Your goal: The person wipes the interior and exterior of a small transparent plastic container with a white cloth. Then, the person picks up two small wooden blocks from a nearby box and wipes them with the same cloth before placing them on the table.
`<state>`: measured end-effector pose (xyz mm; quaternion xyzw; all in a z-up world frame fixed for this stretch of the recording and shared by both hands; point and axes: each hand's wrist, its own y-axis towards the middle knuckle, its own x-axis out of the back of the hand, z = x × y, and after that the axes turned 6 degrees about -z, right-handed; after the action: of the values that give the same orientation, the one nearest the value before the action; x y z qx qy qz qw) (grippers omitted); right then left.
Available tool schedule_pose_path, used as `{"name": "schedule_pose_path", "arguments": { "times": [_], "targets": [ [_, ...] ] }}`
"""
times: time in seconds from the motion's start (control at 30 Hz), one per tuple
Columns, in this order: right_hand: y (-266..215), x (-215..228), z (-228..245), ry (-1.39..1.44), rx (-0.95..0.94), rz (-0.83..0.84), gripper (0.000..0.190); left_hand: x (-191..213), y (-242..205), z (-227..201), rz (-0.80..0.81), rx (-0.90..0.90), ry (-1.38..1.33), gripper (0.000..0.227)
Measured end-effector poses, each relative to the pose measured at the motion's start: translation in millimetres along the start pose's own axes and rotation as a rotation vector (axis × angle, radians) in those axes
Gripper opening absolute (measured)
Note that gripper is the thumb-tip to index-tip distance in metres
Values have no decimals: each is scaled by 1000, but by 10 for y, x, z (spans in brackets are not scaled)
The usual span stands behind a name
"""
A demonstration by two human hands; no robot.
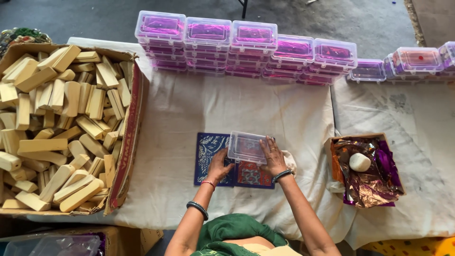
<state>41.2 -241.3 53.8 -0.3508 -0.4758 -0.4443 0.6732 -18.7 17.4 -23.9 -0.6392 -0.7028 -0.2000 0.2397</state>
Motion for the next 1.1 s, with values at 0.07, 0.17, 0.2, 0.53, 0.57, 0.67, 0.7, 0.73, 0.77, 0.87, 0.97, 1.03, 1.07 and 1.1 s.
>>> {"name": "schedule_pose_path", "arguments": {
  "times": [0.07, 0.17, 0.2, 0.53, 0.57, 0.67, 0.7, 0.73, 0.77, 0.87, 0.97, 1.03, 1.07, 1.1],
  "targets": [
    [57, -110, -145, 15, 22, 1, 117, -72, 4, 44, -42, -55, 11, 83],
    [34, -117, -192, 64, 64, -18, 113, -6, -31, -111, -82, -10, -43, 69],
    [28, -54, -166, 62, 61, -18, 113, -11, -29, -122, -80, -11, -45, 69],
    [433, -150, -558, 535, -234, -207, 76, 6, -60, -233, -130, 40, 38, 60],
    [519, -191, -618, 605, -352, -240, 70, 44, -80, -295, -109, 50, 52, 62],
    [828, -252, -677, 652, -530, -323, 61, 109, -66, -343, -37, 19, 122, 77],
    [903, -406, -773, 653, -530, -322, 61, 51, -65, -260, -37, 20, 123, 77],
    [978, -559, -868, 639, -581, -313, 59, -7, -64, -177, -38, -20, 100, 71],
    [1058, -705, -969, 623, -631, -305, 58, -68, -55, -98, -41, -62, 75, 66],
    [1052, -819, -1056, 394, -557, -332, 63, -115, -44, -116, -49, 2, 115, 62],
    [715, -143, -634, 187, -568, -345, 76, -49, -93, -225, -31, 8, 117, 71],
    [486, -65, -642, 207, -571, -363, 73, -57, -82, -128, -40, -57, 116, 69],
    [379, -19, -643, 231, -569, -385, 71, -58, -67, -83, -56, -124, 117, 67],
    [161, -63, -707, 228, -572, -384, 71, -16, -69, -129, -53, -124, 114, 67]
  ]
}}
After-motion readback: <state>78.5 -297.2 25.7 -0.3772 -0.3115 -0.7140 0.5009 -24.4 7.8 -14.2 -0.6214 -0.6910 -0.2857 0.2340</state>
